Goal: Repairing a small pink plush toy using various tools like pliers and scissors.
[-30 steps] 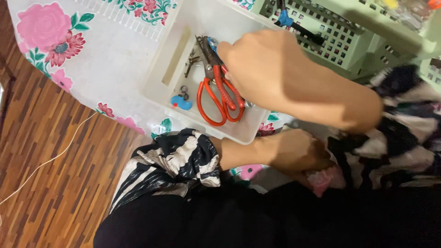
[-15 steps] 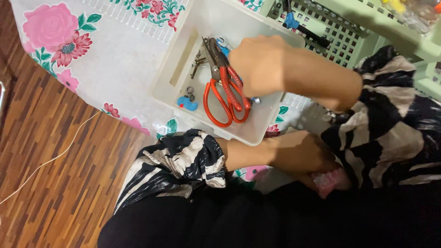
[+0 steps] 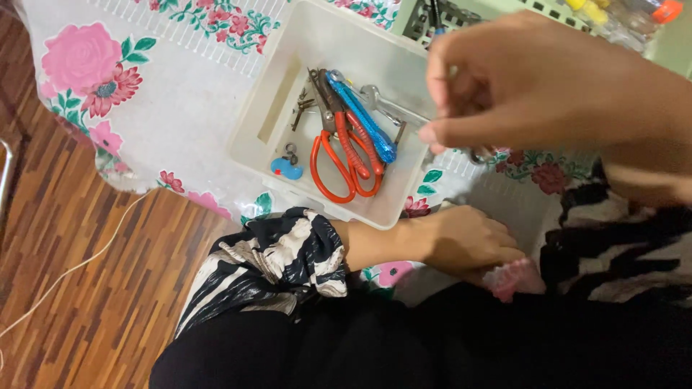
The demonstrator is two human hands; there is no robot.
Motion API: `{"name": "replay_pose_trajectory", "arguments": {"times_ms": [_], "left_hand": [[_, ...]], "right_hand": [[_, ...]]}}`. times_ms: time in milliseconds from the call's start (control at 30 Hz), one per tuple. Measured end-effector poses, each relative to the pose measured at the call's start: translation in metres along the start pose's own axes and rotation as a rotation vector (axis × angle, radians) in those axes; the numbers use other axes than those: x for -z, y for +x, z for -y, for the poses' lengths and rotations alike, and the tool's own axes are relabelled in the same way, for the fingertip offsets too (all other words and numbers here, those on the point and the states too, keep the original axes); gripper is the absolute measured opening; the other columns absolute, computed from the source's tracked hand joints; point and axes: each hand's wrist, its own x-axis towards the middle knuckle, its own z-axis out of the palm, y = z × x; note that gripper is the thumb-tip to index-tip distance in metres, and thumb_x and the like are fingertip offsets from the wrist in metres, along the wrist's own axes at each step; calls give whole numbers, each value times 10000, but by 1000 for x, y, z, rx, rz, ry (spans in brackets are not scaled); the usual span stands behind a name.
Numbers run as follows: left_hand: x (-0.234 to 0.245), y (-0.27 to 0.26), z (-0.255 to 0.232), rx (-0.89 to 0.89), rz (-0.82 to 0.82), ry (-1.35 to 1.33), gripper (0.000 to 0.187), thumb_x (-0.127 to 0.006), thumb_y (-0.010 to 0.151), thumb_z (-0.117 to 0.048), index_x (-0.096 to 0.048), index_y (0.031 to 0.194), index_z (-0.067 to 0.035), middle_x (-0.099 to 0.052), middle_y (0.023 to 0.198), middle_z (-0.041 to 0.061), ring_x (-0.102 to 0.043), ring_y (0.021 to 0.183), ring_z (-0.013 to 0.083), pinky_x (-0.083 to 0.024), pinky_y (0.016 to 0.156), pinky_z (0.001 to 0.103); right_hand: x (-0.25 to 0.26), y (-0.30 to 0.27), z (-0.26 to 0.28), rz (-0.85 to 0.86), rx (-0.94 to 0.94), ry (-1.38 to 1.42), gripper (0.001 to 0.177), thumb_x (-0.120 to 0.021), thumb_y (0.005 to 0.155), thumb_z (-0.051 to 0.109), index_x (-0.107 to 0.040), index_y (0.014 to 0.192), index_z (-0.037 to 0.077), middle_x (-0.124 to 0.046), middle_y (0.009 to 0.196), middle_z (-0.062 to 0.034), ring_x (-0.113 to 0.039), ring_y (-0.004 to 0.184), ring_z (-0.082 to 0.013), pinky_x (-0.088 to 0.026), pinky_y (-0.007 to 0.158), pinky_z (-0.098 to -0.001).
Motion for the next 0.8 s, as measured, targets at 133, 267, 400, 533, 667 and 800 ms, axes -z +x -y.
{"name": "replay_pose_trajectory", "arguments": {"times_ms": [133, 267, 400, 533, 667, 800], "left_hand": [[8, 0, -9, 130, -1, 28, 544, -796, 755, -440, -662, 1170, -115, -720, 1038, 70, -692, 1029, 310, -567, 848, 434], [36, -1, -28, 136, -235, -16, 576, -785, 766, -382, -656, 1252, -101, -724, 1098, 92, -685, 1046, 313, -561, 873, 436], [49, 7, -32, 429, -307, -272, 385, -700, 947, -391, -700, 1261, -168, -733, 1106, 105, -724, 1005, 307, -568, 835, 410], [24, 7, -6, 704, -651, -409, 514, -372, 1114, -483, -588, 963, -42, -608, 792, 199, -660, 766, 366, -515, 731, 457], [-41, -30, 33, 956, -663, -315, 636, -166, 1133, -467, -563, 934, -13, -583, 734, 244, -594, 749, 427, -438, 716, 543], [8, 1, -6, 666, -652, -445, 521, -255, 1143, -389, -570, 1092, 23, -617, 953, 209, -621, 918, 383, -455, 864, 504]], "right_hand": [[-27, -34, -64, -70, 55, 316, 223, -830, 774, 218, -685, 853, 68, -691, 666, -50, -623, 483, -139, -471, 420, -308], [-62, -89, -90, -238, -21, 280, 276, -833, 717, 177, -664, 905, 66, -697, 666, -53, -683, 534, -153, -510, 472, -326], [-125, -115, -130, -727, 262, 857, 368, -744, 862, 46, -482, 1116, 1, -719, 893, -111, -744, 795, -139, -612, 648, -273], [-225, -111, -203, -1114, 354, 662, 340, -682, 1082, -11, -439, 1320, -26, -642, 1006, -144, -747, 935, -190, -635, 806, -295], [-243, -97, -198, -1165, 364, 530, 404, -673, 1032, 15, -465, 1377, -25, -689, 957, -104, -740, 840, -167, -625, 740, -281], [-263, -79, -211, -1086, 340, 379, 425, -742, 952, 30, -523, 1312, -25, -728, 953, -119, -763, 836, -207, -629, 715, -343]]}}
